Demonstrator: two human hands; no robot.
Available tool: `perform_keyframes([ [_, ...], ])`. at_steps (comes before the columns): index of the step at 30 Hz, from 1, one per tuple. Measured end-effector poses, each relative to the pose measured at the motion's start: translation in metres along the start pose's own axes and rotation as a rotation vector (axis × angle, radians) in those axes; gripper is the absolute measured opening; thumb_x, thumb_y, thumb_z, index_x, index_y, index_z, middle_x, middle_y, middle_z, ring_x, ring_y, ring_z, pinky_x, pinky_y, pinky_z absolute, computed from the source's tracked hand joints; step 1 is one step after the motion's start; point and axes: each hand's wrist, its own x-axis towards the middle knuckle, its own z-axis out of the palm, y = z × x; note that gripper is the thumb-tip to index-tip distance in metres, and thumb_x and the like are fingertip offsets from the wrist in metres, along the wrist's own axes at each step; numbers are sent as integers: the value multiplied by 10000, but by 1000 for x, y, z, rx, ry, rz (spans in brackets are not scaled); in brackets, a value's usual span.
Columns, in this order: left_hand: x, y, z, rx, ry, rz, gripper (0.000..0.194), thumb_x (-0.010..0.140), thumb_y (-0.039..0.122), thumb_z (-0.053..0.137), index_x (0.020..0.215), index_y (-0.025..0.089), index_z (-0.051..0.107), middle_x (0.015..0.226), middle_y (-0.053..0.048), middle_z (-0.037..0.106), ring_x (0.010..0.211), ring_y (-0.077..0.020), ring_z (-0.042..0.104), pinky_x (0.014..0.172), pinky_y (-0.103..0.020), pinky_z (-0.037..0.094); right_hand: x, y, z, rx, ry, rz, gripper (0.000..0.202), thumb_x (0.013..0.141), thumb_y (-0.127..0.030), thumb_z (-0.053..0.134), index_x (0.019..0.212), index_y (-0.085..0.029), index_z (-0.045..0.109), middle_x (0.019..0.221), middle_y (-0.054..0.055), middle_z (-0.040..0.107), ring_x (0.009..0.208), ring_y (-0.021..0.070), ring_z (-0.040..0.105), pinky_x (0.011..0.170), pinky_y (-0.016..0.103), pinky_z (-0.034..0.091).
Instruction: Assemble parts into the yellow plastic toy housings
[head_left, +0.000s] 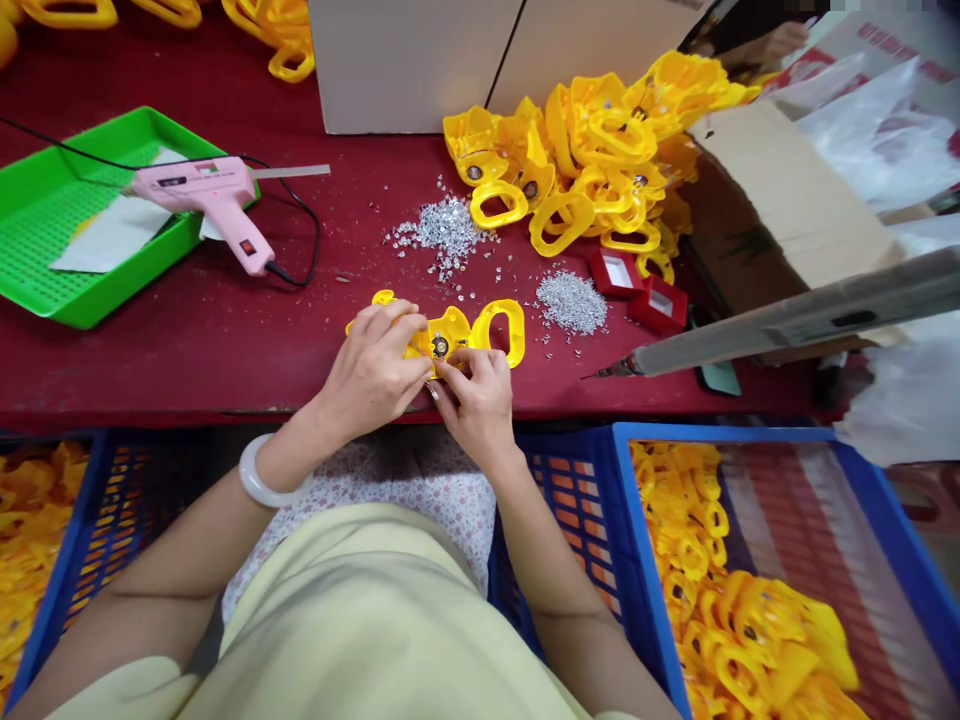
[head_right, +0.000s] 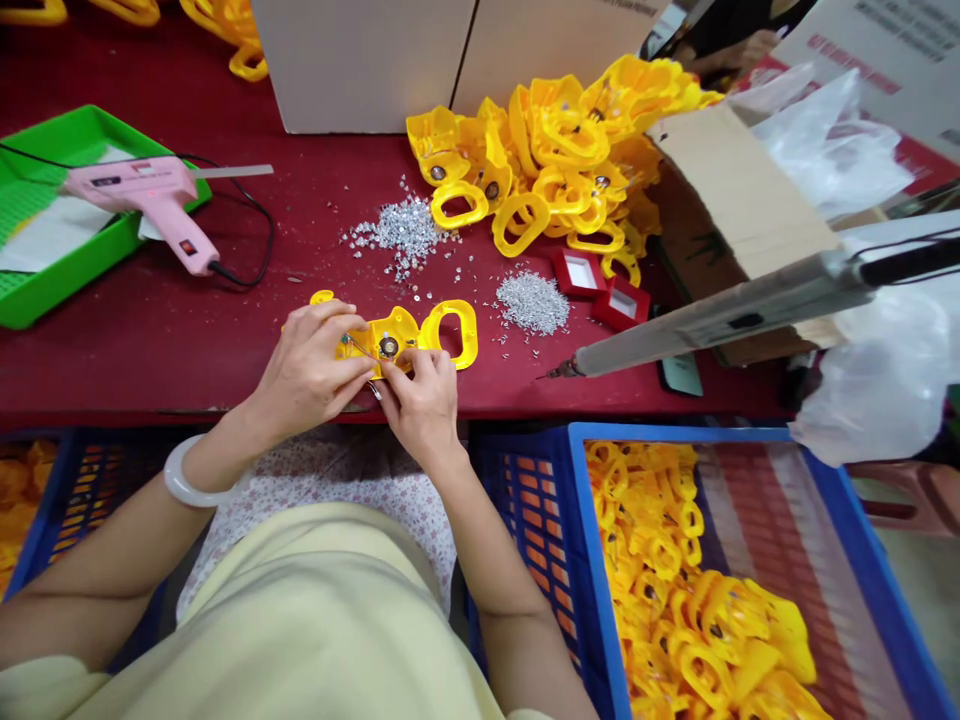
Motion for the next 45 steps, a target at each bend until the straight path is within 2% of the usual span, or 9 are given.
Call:
perform_keyframes([
  [6, 2, -4, -9, -84, -39, -80, 190, 932, 276, 542, 879, 205, 710, 1175, -109, 605, 1198, -296, 503, 1003, -491, 437, -2, 0, 0, 40, -8, 15, 215, 916, -276, 564, 1083, -201, 677, 1085, 121, 638, 950, 258, 482, 834, 450, 442],
  [12, 15, -40, -16, -85, -142, -362, 374, 895, 322, 593, 1232, 164, 626, 1153, -132, 640, 1118, -301, 556, 979, -484, 454, -9, 2, 2, 166, 136, -20, 279, 893, -168, 576, 1166, -202, 625, 1106, 112, 665, 1025, 250, 551, 911, 470, 487],
  [16, 17, -57, -16, -228, -339, -491, 337, 891, 310, 589, 1184, 148, 629, 1046, -94, 714, 893, -221, 663, 827, -339, 500, -18, -1, -1, 200, 312, 20, 314, 886, -155, 576, 1197, -189, 598, 1083, 130, 657, 1040, 248, 588, 901, 471, 522],
  [19, 10, -53, -16, -295, -269, -557, 283, 872, 309, 608, 1112, 161, 627, 972, -67, 723, 754, -182, 656, 702, -279, 477, -32, -8, -6, 253, 370, 171, 199, 902, -184, 565, 1091, -192, 625, 967, 105, 664, 893, 211, 631, 761, 393, 558],
  [25, -12, -5, -8, -473, 118, -699, 247, 879, 409, 625, 971, 193, 549, 771, 12, 634, 559, -99, 542, 535, -217, 422, -49, -43, -6, 778, 133, 556, 383, 924, -340, 575, 1275, -205, 499, 1033, 96, 718, 803, 168, 700, 623, 280, 574],
  [29, -30, 41, -5, -560, 252, -821, 242, 925, 430, 585, 978, 206, 512, 808, 6, 633, 603, -96, 595, 537, -193, 475, -38, -53, -8, 860, 167, 606, 406, 931, -368, 542, 1297, -202, 484, 1092, 103, 716, 862, 180, 700, 668, 285, 581],
  [34, -45, 58, -29, -313, 428, -531, 422, 878, 425, 667, 1187, 181, 513, 1154, -138, 624, 1040, -233, 630, 865, -378, 551, -15, -19, -24, 703, -43, 430, 283, 927, -297, 496, 1150, -190, 633, 939, 45, 741, 778, 163, 679, 699, 276, 543],
  [39, -36, 48, -46, 40, 237, -318, 343, 876, 355, 663, 1167, 182, 615, 1264, -162, 610, 1245, -335, 516, 1038, -534, 390, 22, 6, -30, 630, -343, 188, 273, 888, -243, 520, 1087, -195, 701, 859, 7, 749, 688, 140, 655, 631, 246, 503],
  [45, -16, 43, -21, 153, 155, -427, 167, 897, 298, 617, 952, 159, 691, 1154, -146, 655, 1170, -336, 558, 975, -515, 398, 49, 2, -25, 434, -417, 22, 246, 881, -202, 553, 1049, -210, 733, 893, 26, 772, 740, 153, 695, 687, 261, 511],
])
